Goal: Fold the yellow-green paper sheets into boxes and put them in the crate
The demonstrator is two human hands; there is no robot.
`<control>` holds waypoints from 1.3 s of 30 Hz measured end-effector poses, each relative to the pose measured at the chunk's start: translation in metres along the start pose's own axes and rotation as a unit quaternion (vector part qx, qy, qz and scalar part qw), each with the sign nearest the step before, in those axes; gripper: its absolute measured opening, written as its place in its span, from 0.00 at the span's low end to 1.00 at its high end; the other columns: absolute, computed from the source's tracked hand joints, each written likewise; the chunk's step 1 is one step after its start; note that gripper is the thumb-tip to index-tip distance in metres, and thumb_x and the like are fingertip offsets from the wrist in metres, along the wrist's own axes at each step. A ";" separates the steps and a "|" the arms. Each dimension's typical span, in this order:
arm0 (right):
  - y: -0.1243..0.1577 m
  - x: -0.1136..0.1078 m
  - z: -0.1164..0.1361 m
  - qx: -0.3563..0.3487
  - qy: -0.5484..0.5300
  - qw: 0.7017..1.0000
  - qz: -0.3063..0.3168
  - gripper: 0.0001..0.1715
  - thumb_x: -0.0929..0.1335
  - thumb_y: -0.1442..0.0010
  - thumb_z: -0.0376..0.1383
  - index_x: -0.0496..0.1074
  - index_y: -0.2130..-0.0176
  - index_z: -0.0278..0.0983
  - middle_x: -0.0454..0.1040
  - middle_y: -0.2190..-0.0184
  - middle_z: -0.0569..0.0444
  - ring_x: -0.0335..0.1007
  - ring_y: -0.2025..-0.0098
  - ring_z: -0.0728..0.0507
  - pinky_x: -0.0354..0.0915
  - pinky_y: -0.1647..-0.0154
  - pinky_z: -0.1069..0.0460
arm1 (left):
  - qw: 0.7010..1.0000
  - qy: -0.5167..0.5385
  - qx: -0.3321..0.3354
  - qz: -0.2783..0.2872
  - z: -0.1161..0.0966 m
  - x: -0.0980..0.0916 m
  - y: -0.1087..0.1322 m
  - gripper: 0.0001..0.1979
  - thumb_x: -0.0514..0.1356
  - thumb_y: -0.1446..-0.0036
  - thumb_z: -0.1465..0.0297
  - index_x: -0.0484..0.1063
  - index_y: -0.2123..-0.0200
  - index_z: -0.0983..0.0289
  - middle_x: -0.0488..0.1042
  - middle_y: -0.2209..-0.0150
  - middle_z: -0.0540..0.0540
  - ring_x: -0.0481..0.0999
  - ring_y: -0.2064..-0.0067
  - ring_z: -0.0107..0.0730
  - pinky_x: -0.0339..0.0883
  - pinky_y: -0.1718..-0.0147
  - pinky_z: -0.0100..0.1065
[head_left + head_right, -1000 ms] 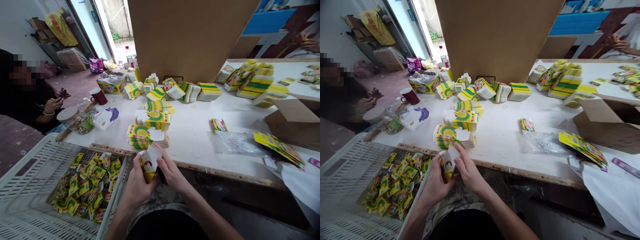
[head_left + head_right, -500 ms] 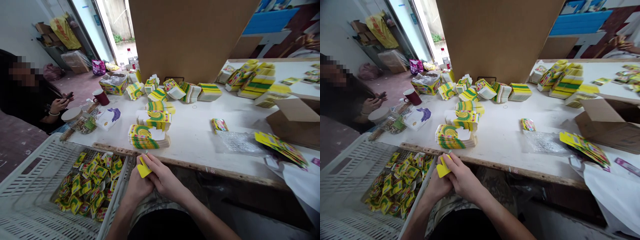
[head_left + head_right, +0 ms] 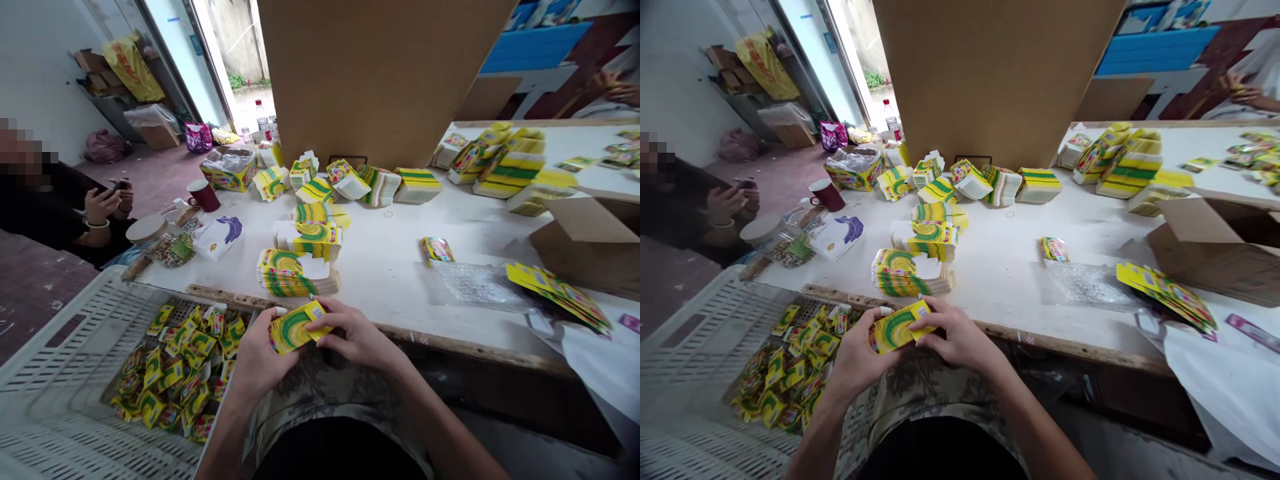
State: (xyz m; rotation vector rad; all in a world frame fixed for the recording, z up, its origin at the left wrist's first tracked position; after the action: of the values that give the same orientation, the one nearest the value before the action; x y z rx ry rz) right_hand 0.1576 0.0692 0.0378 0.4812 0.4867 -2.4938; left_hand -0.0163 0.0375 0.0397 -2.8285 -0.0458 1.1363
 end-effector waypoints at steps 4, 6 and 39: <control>-0.006 -0.005 0.003 0.025 -0.064 0.995 -0.071 0.10 0.71 0.46 0.31 0.77 0.61 0.38 0.66 0.43 0.45 0.65 0.43 0.39 0.61 0.43 0.45 | 0.997 -0.046 0.038 -0.057 -0.008 -0.003 -0.003 0.29 0.67 0.57 0.60 0.64 0.52 0.62 0.74 0.60 0.58 0.75 0.59 0.46 0.68 0.60 0.40; -0.006 0.002 0.000 0.030 -0.126 0.987 -0.094 0.19 0.70 0.43 0.34 0.71 0.51 0.38 0.62 0.40 0.44 0.63 0.41 0.39 0.61 0.42 0.45 | 0.994 -0.053 0.037 -0.092 -0.008 0.000 -0.002 0.30 0.67 0.56 0.59 0.64 0.51 0.63 0.74 0.59 0.60 0.74 0.58 0.48 0.68 0.60 0.42; -0.101 -0.002 -0.021 0.100 0.257 0.949 -0.154 0.23 0.70 0.48 0.27 0.66 0.51 0.31 0.72 0.58 0.40 0.65 0.53 0.34 0.61 0.51 0.41 | 0.648 0.681 -0.279 -0.196 0.062 0.040 0.011 0.27 0.54 0.46 0.46 0.68 0.57 0.63 0.74 0.61 0.59 0.76 0.64 0.34 0.71 0.63 0.35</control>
State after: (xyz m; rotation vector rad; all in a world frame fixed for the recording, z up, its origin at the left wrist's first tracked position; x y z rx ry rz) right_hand 0.1063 0.1585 0.0446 1.2380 0.5387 -2.7183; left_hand -0.0306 0.0335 -0.0339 -2.9979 -0.9156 -1.4007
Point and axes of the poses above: each hand's wrist, its own y-axis away from the middle knuckle, its own x-axis out of the palm, z = x × y, the point moved 5 cm from there along -y, towards the middle knuckle
